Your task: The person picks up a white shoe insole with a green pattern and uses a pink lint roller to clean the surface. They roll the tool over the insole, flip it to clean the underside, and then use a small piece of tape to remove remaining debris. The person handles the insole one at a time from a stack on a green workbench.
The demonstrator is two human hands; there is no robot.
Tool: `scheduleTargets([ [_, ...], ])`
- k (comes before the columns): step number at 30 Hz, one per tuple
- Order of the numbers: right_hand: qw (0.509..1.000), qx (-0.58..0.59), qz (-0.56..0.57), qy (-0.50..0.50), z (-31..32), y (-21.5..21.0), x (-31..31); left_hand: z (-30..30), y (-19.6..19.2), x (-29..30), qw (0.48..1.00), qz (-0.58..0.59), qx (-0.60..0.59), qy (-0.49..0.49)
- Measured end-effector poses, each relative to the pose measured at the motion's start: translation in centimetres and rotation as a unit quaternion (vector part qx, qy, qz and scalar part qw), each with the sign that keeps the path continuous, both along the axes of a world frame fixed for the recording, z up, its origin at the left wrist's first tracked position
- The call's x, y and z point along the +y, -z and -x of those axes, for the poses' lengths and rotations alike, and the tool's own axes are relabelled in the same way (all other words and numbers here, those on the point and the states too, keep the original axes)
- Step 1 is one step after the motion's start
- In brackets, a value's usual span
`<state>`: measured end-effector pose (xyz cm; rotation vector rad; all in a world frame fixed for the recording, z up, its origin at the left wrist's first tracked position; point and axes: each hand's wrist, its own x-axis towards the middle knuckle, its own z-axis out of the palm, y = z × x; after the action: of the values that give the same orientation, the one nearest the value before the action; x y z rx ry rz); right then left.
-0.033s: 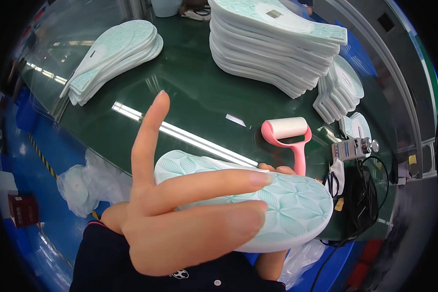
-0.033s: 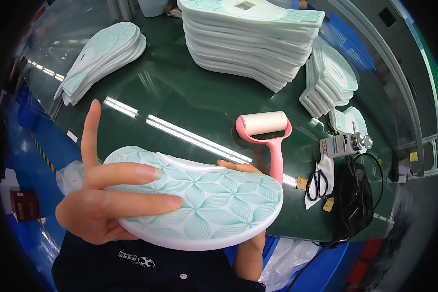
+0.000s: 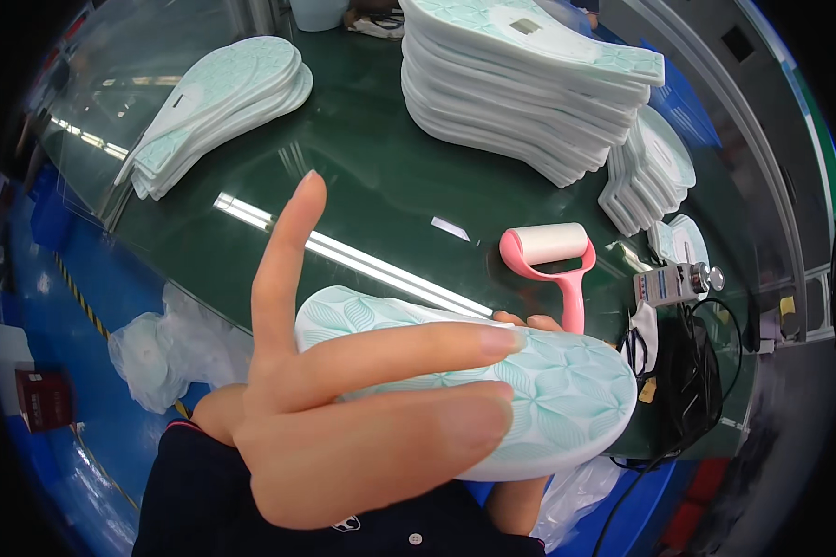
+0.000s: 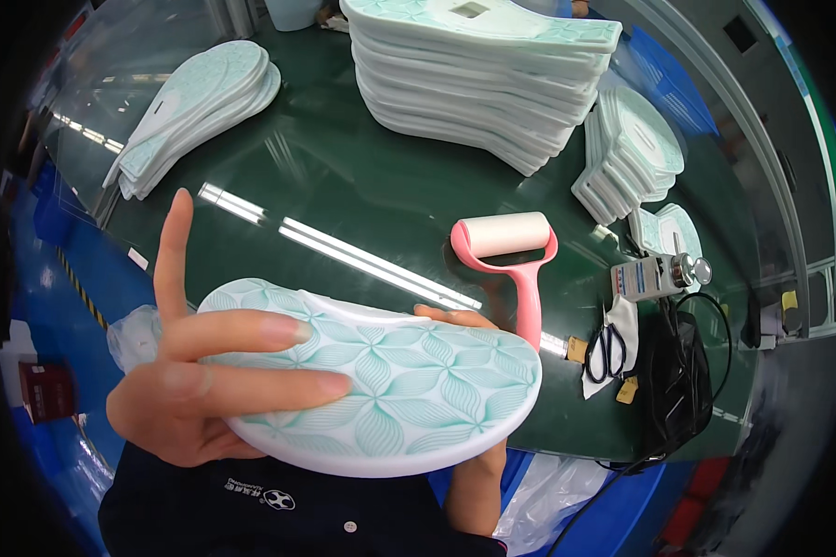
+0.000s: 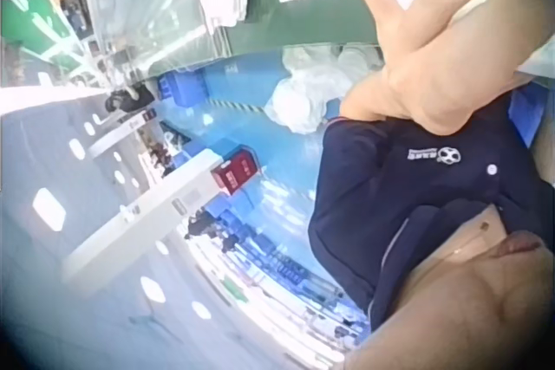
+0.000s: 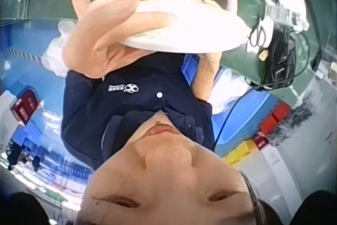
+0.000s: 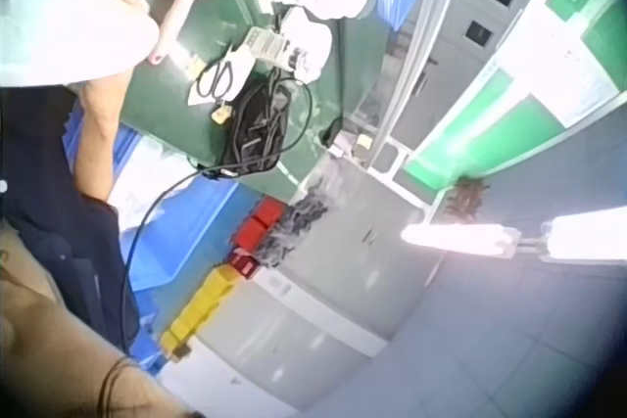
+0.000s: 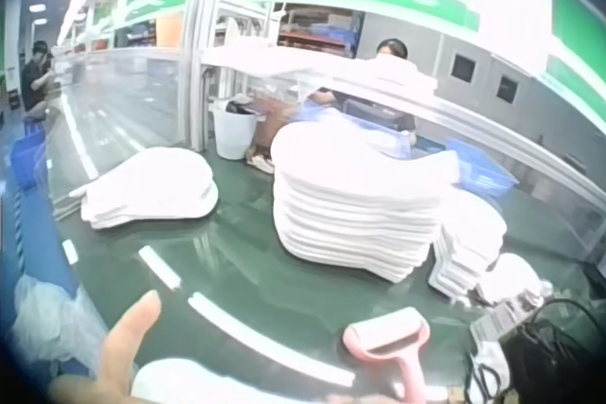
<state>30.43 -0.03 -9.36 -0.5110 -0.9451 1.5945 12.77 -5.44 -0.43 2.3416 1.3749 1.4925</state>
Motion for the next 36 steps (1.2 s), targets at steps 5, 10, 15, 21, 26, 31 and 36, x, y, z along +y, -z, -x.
scheduleTargets([
  [5,0.996,0.028,0.087,-0.017,-0.5,1.1,-0.5,-0.2,-0.9,-0.2,0.998,0.067,-0.006,-0.008],
  [10,0.996,0.032,0.088,-0.004,-0.3,0.4,-0.7,-0.8,-0.5,0.0,0.997,0.060,-0.033,-0.032],
  [15,0.973,-0.210,0.035,0.087,-0.4,0.0,-0.9,-0.3,2.3,1.5,0.994,-0.097,0.009,-0.052],
  [21,0.892,-0.380,-0.243,-0.034,0.6,-2.3,-2.8,-2.8,3.5,2.2,0.976,0.121,-0.179,-0.034],
  [26,0.976,-0.214,-0.030,0.018,0.4,-2.0,-2.8,-3.6,5.0,2.4,0.904,0.214,-0.314,0.194],
  [31,0.915,-0.376,-0.122,0.077,-0.5,-2.7,-2.3,-1.9,3.9,3.3,0.995,0.012,-0.089,-0.038],
  [36,0.921,-0.324,-0.195,0.092,-1.1,-4.1,-2.1,-0.1,2.9,2.4,0.992,0.121,-0.018,0.027],
])
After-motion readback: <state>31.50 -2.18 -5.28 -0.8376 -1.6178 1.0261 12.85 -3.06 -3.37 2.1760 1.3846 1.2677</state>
